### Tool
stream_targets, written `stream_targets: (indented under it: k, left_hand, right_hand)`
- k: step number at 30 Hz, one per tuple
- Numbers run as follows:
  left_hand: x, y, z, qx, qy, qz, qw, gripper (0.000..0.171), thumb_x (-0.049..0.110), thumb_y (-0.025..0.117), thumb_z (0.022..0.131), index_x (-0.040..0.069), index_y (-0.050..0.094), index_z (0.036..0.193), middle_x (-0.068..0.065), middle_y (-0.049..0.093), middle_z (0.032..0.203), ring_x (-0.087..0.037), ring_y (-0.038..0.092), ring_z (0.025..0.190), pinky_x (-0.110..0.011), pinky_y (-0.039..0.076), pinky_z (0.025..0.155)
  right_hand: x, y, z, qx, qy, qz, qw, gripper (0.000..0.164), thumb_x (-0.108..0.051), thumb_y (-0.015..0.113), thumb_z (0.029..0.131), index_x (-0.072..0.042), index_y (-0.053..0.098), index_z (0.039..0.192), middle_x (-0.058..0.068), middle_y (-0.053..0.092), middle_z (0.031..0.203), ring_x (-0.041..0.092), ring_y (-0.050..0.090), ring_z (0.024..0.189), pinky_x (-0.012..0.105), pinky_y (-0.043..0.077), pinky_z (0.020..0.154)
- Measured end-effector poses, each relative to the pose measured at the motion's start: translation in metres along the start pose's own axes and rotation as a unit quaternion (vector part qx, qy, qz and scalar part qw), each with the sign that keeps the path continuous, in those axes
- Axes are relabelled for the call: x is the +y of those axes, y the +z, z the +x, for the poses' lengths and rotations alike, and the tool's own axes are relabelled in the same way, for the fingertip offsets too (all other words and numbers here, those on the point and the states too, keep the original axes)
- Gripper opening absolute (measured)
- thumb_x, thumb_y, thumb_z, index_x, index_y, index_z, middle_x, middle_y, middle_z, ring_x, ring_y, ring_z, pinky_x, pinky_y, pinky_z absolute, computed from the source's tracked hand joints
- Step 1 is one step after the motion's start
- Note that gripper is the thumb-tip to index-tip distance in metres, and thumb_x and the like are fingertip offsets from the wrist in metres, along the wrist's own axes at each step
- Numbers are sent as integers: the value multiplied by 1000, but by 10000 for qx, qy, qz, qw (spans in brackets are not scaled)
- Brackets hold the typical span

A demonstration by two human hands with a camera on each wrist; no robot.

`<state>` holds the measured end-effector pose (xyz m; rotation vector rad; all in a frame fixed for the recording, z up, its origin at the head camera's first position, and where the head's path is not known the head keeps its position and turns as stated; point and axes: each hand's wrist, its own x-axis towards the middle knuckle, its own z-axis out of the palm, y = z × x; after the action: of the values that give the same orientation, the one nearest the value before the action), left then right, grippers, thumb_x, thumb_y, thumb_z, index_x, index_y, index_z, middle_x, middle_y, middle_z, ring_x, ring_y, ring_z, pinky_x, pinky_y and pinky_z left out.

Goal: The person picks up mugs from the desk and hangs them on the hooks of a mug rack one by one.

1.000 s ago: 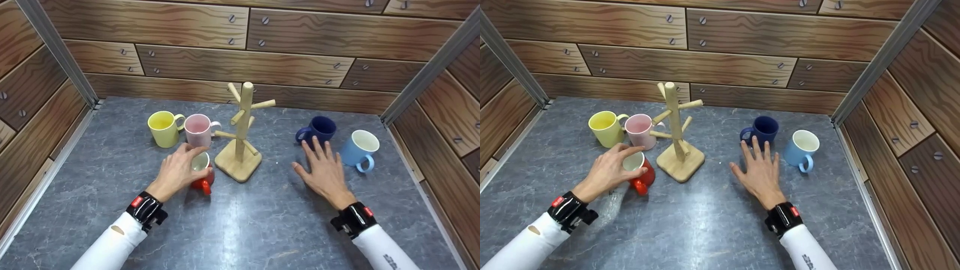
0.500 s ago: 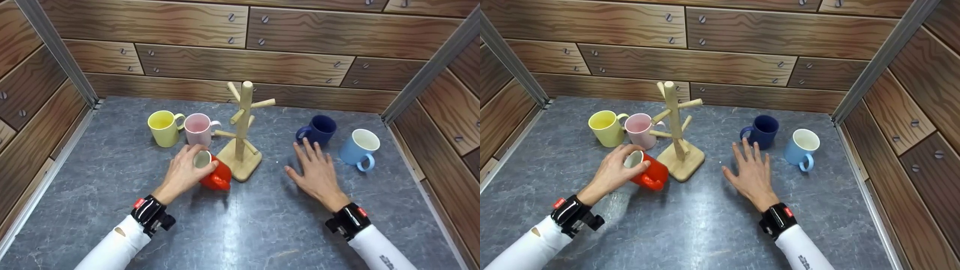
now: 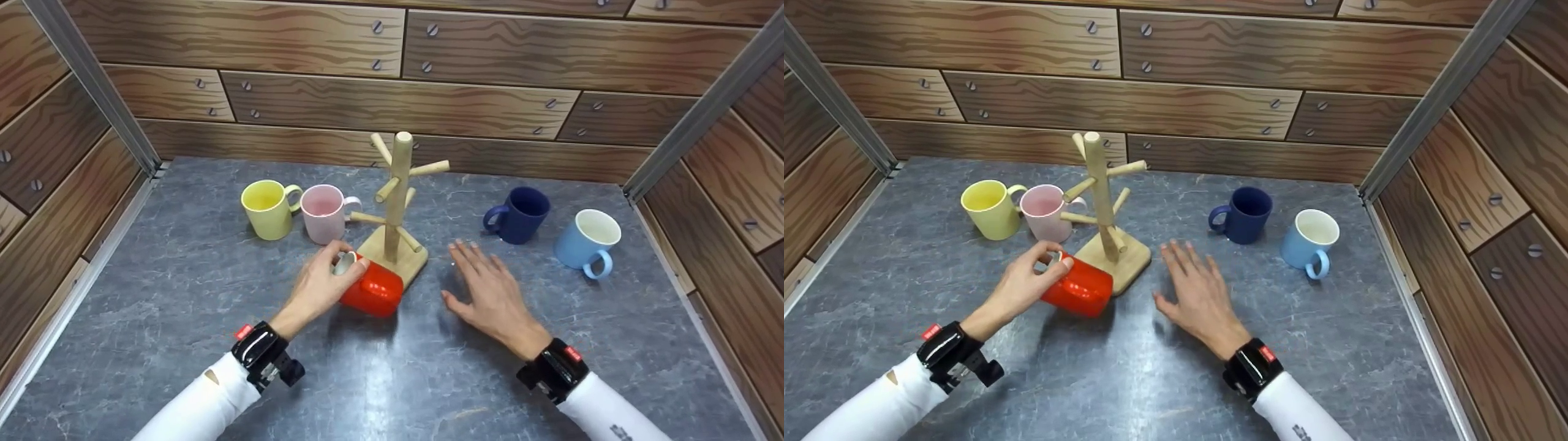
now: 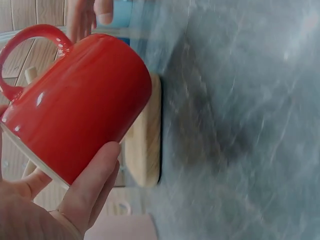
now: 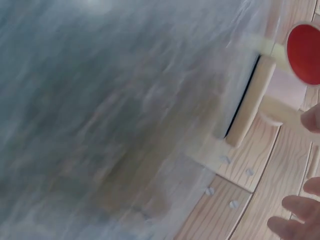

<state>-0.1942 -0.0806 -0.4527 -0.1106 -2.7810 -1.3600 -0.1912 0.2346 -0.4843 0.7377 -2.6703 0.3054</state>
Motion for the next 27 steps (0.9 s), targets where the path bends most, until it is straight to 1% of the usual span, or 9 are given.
stream_targets:
  k: [4,7,9,12,16,20,23,25,27]
  left_hand:
    - [3,9,0,-92,-44,-243,9997,32,53,62,86,28,62,106,-6,63,96,-19,56,84,-36,44,70]
    - [5,15,0,-198,-53,-467,9987,31,51,62,87,27,62,106,-4,62,95,-19,56,84,-36,44,71]
    - [7,18,1,-301,-72,-623,9976,31,49,61,88,25,62,106,-5,62,94,-20,57,84,-36,45,71]
    - [10,22,1,-436,-183,-755,9960,32,50,59,89,23,61,107,-6,62,95,-21,57,84,-37,46,71]
    - [13,26,-1,-567,-360,-1076,9919,36,51,57,90,20,59,109,-9,61,96,-23,58,85,-36,47,72]
    - [16,29,-3,-740,-618,-1662,9814,45,57,58,89,18,56,113,-10,58,99,-25,58,87,-36,54,68]
    - [17,30,-5,-930,-768,-2087,9705,54,61,59,87,16,52,117,-14,55,104,-28,59,89,-39,58,62]
    - [18,31,-6,-1021,-813,-2311,9641,57,61,59,87,14,51,119,-16,54,108,-29,61,90,-40,58,63]
    - [18,32,-6,-1157,-895,-2712,9513,60,60,59,88,13,49,123,-19,51,114,-32,62,94,-44,59,64]
  right_hand:
    - [-8,2,0,147,-621,565,9964,80,-42,68,85,-7,35,149,15,38,149,33,43,131,53,36,105]
    - [-13,5,0,-106,-910,1054,9902,85,-37,74,82,-9,32,151,13,36,151,30,45,130,50,41,102]
    - [-17,7,-1,-373,-898,1327,9864,90,-40,76,80,-12,30,152,11,33,153,29,45,130,49,43,100]
    - [-23,7,-1,-705,-727,1595,9820,97,-52,76,77,-17,27,154,7,29,155,28,42,132,49,42,101]
    - [-30,7,2,-686,-707,1714,9803,102,-65,72,73,-14,30,152,9,35,152,28,43,132,49,42,101]
    - [-35,8,7,-430,-841,1776,9796,103,-65,74,70,-8,36,147,10,44,144,25,50,124,43,47,96]
    - [-36,9,11,-240,-935,1877,9775,94,-57,76,73,-4,41,142,9,50,137,21,56,115,36,51,91]
    - [-35,9,13,-114,-1004,2004,9745,86,-51,78,76,-4,44,139,8,53,133,19,57,111,34,52,89]
    - [-33,7,15,-56,-1033,2147,9712,81,-47,78,78,-4,46,137,6,54,132,18,58,110,33,52,89]
